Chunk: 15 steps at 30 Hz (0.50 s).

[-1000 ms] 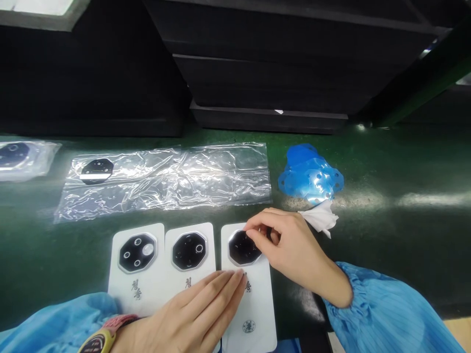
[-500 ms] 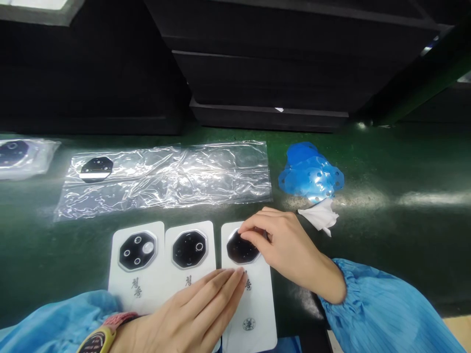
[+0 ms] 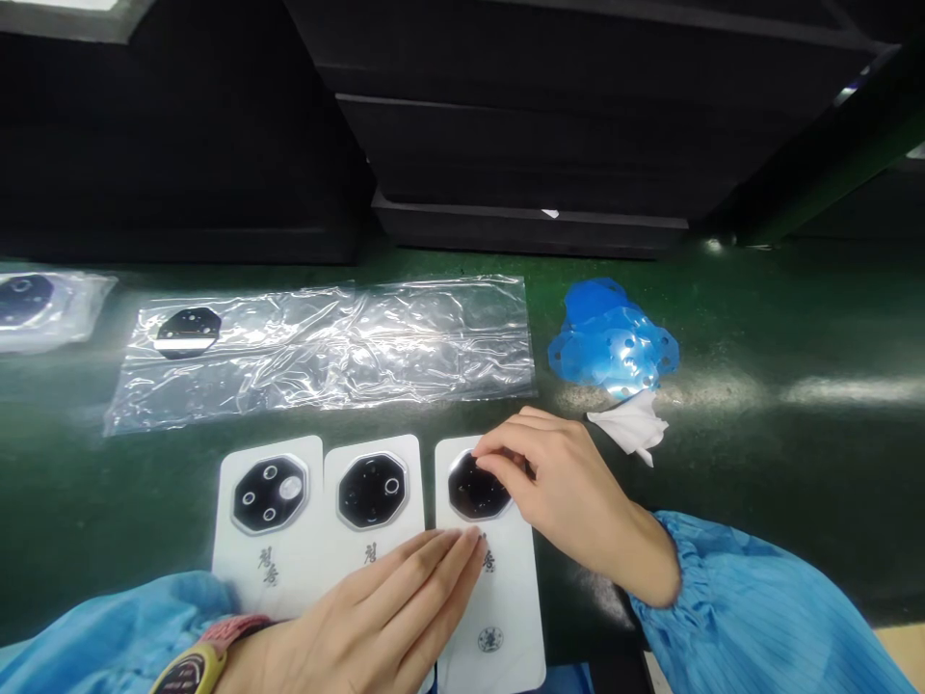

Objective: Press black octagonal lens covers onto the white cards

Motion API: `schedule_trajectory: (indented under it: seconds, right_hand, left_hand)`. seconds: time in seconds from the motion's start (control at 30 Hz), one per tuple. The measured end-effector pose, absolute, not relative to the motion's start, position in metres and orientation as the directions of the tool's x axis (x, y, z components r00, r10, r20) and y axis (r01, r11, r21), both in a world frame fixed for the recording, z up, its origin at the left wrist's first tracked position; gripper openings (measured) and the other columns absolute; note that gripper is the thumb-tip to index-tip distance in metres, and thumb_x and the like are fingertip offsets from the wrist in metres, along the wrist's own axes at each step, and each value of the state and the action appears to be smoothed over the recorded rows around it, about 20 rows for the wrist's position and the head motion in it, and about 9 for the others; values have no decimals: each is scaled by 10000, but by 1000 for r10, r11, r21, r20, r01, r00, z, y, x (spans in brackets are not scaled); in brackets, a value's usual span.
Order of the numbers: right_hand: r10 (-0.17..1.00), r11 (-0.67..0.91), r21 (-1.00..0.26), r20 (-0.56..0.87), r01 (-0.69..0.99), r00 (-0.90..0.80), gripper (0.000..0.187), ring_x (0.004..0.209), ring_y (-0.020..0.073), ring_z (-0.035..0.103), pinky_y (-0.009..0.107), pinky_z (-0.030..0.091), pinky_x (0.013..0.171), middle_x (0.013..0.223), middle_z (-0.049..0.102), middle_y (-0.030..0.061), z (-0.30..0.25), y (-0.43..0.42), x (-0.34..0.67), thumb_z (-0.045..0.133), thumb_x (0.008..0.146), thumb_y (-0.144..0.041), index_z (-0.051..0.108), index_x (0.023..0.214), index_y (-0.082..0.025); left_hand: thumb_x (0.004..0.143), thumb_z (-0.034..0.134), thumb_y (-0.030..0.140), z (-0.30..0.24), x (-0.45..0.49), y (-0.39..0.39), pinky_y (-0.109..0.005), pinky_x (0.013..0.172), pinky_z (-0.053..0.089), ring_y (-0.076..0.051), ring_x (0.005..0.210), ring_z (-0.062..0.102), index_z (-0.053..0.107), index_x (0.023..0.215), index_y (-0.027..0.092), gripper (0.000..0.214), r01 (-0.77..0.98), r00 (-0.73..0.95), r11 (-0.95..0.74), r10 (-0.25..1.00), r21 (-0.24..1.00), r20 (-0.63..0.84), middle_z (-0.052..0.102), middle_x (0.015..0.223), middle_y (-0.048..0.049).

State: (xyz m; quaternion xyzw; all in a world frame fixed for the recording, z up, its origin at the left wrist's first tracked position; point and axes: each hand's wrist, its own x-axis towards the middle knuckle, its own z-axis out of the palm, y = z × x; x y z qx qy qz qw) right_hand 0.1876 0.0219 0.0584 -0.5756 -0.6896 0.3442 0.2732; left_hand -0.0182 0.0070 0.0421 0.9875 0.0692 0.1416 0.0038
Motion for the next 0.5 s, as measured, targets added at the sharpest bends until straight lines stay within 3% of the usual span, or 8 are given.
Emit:
schedule_trajectory:
  seconds: [0.5]
  right_hand:
    - [966,250,-757,155,603,-206,181,717,103,571,176,497,636,747,623,-20,54,20,188,630,799,19,660,753,-153]
  left_hand:
    - [852,442,171,45,-18,7,-350,918,420,-244,972,578,592,1118,22,340,139,962,-990,128,-29,240,632,1125,-138]
